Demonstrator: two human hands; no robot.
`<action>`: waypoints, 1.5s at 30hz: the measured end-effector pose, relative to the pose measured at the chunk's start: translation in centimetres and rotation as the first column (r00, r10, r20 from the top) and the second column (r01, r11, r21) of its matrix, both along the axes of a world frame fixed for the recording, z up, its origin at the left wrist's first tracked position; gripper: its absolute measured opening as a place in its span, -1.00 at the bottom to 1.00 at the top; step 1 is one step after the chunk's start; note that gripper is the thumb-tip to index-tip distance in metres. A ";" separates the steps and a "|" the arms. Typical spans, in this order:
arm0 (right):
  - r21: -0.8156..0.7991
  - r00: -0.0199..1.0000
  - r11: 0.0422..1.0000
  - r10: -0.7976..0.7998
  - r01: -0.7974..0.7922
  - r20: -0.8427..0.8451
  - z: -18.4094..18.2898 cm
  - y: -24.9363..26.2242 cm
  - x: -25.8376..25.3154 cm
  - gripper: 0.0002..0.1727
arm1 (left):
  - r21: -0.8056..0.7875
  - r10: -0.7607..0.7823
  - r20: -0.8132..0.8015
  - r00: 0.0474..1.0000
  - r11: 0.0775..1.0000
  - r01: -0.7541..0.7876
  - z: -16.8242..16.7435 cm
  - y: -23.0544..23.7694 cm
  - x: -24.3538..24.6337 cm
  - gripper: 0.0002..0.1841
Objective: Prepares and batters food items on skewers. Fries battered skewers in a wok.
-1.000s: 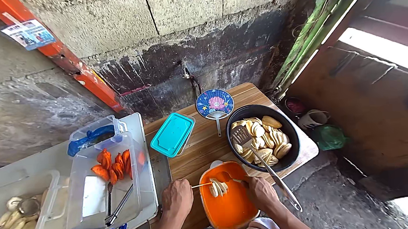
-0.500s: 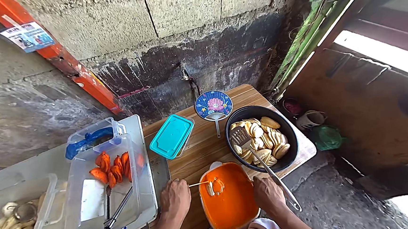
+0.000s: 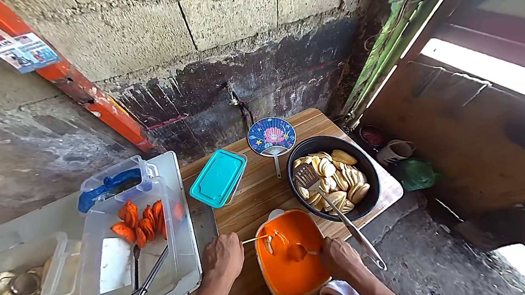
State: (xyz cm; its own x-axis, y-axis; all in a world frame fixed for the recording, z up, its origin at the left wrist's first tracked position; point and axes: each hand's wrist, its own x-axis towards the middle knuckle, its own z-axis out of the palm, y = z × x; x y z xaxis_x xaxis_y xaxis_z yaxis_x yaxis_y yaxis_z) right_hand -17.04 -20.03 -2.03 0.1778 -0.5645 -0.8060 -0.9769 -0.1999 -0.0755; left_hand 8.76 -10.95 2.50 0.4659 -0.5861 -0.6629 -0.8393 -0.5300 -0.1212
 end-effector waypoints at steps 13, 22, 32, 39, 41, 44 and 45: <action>-0.068 0.989 0.991 -0.109 0.116 0.096 -0.3 1.0 0.9 -0.55 | 0.028 0.039 -0.147 0.988 0.999 -0.035 -2.0 -0.8 0.8 -0.57; 0.058 0.988 0.998 -0.018 0.009 0.156 -0.9 1.0 0.5 -0.54 | 0.055 0.064 -0.296 0.953 0.997 -0.050 -4.6 -1.6 2.0 -0.58; 0.074 0.981 0.997 -0.047 0.034 0.189 -1.5 0.7 -0.6 -0.56 | 0.119 0.214 -0.406 0.889 0.976 -0.180 -5.8 -2.7 1.5 -0.59; 0.150 0.982 0.988 0.000 -0.029 0.191 -1.1 -0.3 -2.7 -0.56 | 0.166 0.307 -0.375 0.875 0.950 -0.263 -6.1 -3.5 0.3 -0.61; 0.134 0.974 0.991 -0.025 -0.005 0.224 -1.3 0.2 -3.2 -0.56 | 0.198 0.354 -0.373 0.858 0.934 -0.299 -6.2 -3.3 0.2 -0.62; 0.160 0.992 0.987 -0.015 -0.005 0.128 -0.6 0.2 -4.3 -0.56 | 0.231 0.426 -0.391 0.815 0.903 -0.362 -6.4 -3.4 0.4 -0.62; 0.168 0.994 0.985 0.006 -0.025 0.110 -0.6 0.4 -4.7 -0.57 | 0.239 0.443 -0.405 0.800 0.896 -0.375 -6.6 -3.3 0.5 -0.62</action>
State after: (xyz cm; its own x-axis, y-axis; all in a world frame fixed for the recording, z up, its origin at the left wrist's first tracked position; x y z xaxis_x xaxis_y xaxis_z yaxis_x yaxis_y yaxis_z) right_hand -21.73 -19.67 -2.60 0.2774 -0.4182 -0.8650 -0.9579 -0.1903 -0.2151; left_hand 9.22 -14.26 -4.14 0.2820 -0.2924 -0.9138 -0.5297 -0.8416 0.1058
